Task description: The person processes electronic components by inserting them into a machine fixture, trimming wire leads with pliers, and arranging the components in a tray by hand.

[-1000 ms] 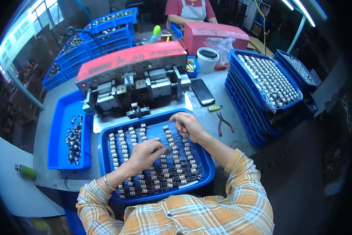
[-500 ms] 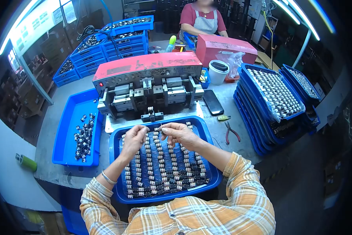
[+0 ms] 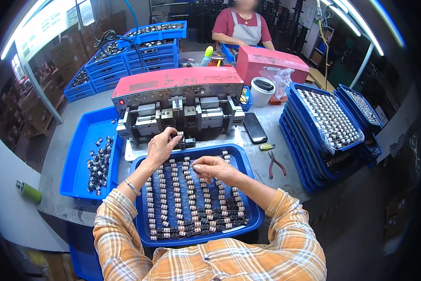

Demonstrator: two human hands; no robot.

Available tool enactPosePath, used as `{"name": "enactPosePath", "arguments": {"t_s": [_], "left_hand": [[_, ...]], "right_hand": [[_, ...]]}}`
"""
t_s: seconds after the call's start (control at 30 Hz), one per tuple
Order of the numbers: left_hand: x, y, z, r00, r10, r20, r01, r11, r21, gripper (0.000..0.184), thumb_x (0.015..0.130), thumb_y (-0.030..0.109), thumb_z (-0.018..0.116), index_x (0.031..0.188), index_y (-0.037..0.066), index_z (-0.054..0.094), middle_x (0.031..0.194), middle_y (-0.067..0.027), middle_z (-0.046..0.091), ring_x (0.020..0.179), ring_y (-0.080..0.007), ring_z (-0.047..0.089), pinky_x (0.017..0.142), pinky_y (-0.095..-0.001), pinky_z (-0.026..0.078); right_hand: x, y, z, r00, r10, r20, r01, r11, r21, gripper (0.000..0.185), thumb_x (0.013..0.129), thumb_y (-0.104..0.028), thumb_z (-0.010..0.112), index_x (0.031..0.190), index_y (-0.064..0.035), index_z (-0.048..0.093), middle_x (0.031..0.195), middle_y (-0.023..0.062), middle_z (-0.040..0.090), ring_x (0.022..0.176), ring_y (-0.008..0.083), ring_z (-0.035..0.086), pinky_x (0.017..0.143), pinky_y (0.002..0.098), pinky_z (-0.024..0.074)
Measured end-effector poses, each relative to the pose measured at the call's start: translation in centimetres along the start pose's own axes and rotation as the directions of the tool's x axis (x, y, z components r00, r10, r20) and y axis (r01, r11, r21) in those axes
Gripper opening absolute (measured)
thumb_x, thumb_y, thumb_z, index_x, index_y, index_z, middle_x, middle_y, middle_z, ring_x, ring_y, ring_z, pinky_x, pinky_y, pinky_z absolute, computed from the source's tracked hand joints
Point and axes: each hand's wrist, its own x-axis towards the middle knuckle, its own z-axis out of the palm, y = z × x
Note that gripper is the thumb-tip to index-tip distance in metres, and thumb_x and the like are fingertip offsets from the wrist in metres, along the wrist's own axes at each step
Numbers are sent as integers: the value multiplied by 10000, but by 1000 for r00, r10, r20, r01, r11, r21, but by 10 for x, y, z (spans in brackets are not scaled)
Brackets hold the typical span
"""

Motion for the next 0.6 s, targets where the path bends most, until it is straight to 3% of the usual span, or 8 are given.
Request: {"name": "enactPosePath", "arguments": {"t_s": [0.23,0.3,0.33,0.37,0.4,0.47,0.6], "left_hand": [[11,-5,6,985,170,-17,-170,985,31,263,805,283,576,932,54,555,777,-133,626,747,-316,606,641,-393,467],[15,7,-5,991,-24,-131,-17,952,-305,243,821,262,578,882,28,559,646,-80,591,554,-164,566,531,-290,440],[20,7,-11,982,-178,-61,101,770,-630,208,827,246,576,837,40,552,599,-26,540,485,-82,472,452,-236,385],[15,20,-31,955,-280,100,220,440,-871,177,834,244,563,842,69,535,579,5,492,453,-75,439,400,-235,345],[11,14,-34,959,-216,184,224,181,-958,188,850,279,524,857,91,511,567,1,458,435,-80,414,370,-239,309],[-6,11,-34,917,-167,364,340,-156,-927,233,869,322,465,871,92,498,574,-9,463,426,-92,408,365,-233,288],[-44,-1,-15,798,-197,570,490,-339,-803,236,846,304,452,839,73,502,588,-27,457,434,-116,400,388,-233,288]], "right_hand": [[-2,-4,6,1000,22,4,-22,1000,17,322,857,-247,562,1078,-14,540,743,16,556,615,61,515,526,204,439],[-3,-8,5,1000,9,-16,-8,999,45,312,849,-245,575,1054,-10,552,739,16,554,617,63,513,526,208,438],[-3,-9,5,1000,-2,-16,2,999,50,306,846,-244,579,1041,-9,558,738,14,551,618,64,512,527,210,438],[-4,-8,5,1000,-4,-11,4,998,59,291,842,-243,585,1019,-12,568,726,7,540,616,65,506,529,211,435],[-3,-7,4,1000,-5,-12,6,998,59,291,842,-243,585,1019,-12,568,726,7,540,616,65,506,529,211,435],[-2,-3,3,999,26,28,-28,997,74,281,843,-240,585,1016,-19,570,713,-3,530,614,62,500,530,208,430],[-3,-1,4,999,23,37,-26,996,86,290,843,-252,583,1019,-22,569,694,-14,516,598,62,491,529,204,424]]}}
